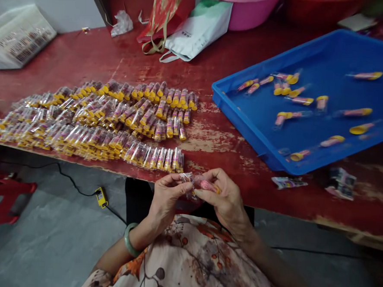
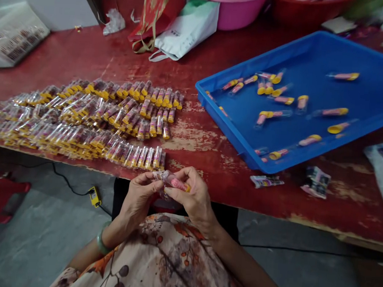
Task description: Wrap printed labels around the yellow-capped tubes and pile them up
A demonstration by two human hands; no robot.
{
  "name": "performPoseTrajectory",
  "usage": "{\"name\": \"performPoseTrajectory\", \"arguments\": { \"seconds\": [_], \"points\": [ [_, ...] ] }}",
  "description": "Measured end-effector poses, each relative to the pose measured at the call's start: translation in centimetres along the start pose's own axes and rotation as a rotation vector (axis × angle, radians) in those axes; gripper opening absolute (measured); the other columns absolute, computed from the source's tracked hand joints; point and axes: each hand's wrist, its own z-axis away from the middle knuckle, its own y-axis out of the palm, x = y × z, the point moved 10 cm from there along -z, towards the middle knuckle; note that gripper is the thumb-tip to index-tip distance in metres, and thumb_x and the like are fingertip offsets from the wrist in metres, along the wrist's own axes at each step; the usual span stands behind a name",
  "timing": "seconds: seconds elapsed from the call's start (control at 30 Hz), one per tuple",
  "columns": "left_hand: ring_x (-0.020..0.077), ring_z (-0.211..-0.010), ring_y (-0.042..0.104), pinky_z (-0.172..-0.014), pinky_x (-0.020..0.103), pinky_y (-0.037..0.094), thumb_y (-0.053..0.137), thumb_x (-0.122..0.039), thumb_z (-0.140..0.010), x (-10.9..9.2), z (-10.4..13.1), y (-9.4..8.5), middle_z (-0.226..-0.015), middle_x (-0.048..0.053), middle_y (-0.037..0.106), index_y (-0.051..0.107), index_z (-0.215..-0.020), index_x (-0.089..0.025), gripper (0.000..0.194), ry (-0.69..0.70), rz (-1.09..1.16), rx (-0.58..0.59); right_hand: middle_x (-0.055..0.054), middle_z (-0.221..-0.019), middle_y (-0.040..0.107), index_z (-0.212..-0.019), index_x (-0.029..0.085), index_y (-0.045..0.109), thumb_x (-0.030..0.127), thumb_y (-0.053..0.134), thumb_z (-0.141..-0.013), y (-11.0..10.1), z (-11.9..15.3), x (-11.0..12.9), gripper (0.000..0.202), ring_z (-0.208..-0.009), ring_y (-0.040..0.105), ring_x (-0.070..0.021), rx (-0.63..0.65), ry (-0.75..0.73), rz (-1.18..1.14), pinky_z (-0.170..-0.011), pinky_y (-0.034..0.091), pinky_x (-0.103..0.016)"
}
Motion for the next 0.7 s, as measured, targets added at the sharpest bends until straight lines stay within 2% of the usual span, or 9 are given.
{"name": "performPoseTrajectory", "arguments": {
  "seconds": [0.13,0.27,0.33,0.4,0.5,0.6,0.7],
  "points": [
    [0.013,-0.062,0.064,-0.063,0.024,0.053,0.083,-0.023,-0.061,0.2,0.4,0.0,-0.075,0.004,0.072,0.073,-0.08,-0.014,0.024,-0.07,0.003,0.031,0.003,-0.067,0.055,-0.075,0.017,0.051,0.025,0.081,-0.053,0.3,-1.2,-0.8,0.038,-0.056,0.05,-0.0096,-0.089,0.1,-0.108,-0.05,0.042,-0.02],
    [0.0119,-0.058,0.062,-0.06,0.024,0.052,0.084,-0.023,-0.06,0.1,0.3,-1.1,-0.07,0.004,0.071,0.073,-0.08,-0.012,0.026,-0.105,-0.004,-0.004,0.002,-0.073,0.055,-0.079,0.018,0.053,0.025,0.082,-0.056,0.4,-1.4,-0.8,0.038,-0.061,0.051,-0.0098,-0.062,0.119,-0.104,-0.052,0.043,-0.02],
    [0.0098,-0.055,0.059,-0.057,0.022,0.049,0.085,-0.023,-0.057,-0.3,0.0,-2.1,-0.065,0.002,0.068,0.072,-0.075,-0.011,0.025,-0.074,0.011,-0.057,0.0,-0.083,0.058,-0.084,0.019,0.056,0.028,0.079,-0.066,-0.1,-1.1,0.0,0.03,-0.07,0.055,-0.0122,-0.036,0.031,-0.034,-0.058,0.045,-0.022],
    [0.0082,-0.053,0.057,-0.056,0.021,0.047,0.086,-0.024,-0.056,-0.8,-0.3,-3.0,-0.063,0.001,0.065,0.07,-0.07,-0.011,0.025,-0.035,0.041,-0.102,-0.003,-0.094,0.059,-0.09,0.02,0.059,0.028,0.072,-0.075,-0.7,-0.4,1.6,0.021,-0.082,0.057,-0.0152,-0.01,-0.125,0.097,-0.068,0.047,-0.026],
    [0.0062,-0.052,0.053,-0.054,0.019,0.043,0.087,-0.025,-0.055,-1.3,-0.4,-3.4,-0.06,-0.002,0.061,0.064,-0.064,-0.013,0.027,0.007,0.098,-0.122,-0.005,-0.1,0.057,-0.097,0.021,0.063,0.022,0.066,-0.081,0.0,1.6,4.1,0.016,-0.093,0.055,-0.0179,0.08,-0.374,0.342,-0.08,0.044,-0.031],
    [0.0046,-0.049,0.048,-0.05,0.018,0.039,0.086,-0.028,-0.056,-1.8,-0.2,-3.3,-0.057,-0.004,0.057,0.06,-0.062,-0.013,0.031,0.031,0.126,-0.133,-0.006,-0.099,0.056,-0.107,0.022,0.063,0.012,0.065,-0.081,1.5,3.7,5.4,0.027,-0.09,0.056,-0.0175,0.151,-0.569,0.471,-0.075,0.045,-0.031],
    [0.0049,-0.048,0.048,-0.049,0.018,0.039,0.085,-0.033,-0.058,-1.7,0.0,-2.9,-0.057,-0.004,0.056,0.059,-0.064,-0.013,0.033,0.015,0.131,-0.113,-0.007,-0.1,0.055,-0.113,0.02,0.062,0.006,0.066,-0.079,2.4,4.8,5.9,0.038,-0.085,0.056,-0.0163,0.13,-0.714,0.546,-0.069,0.048,-0.029]
  ]
}}
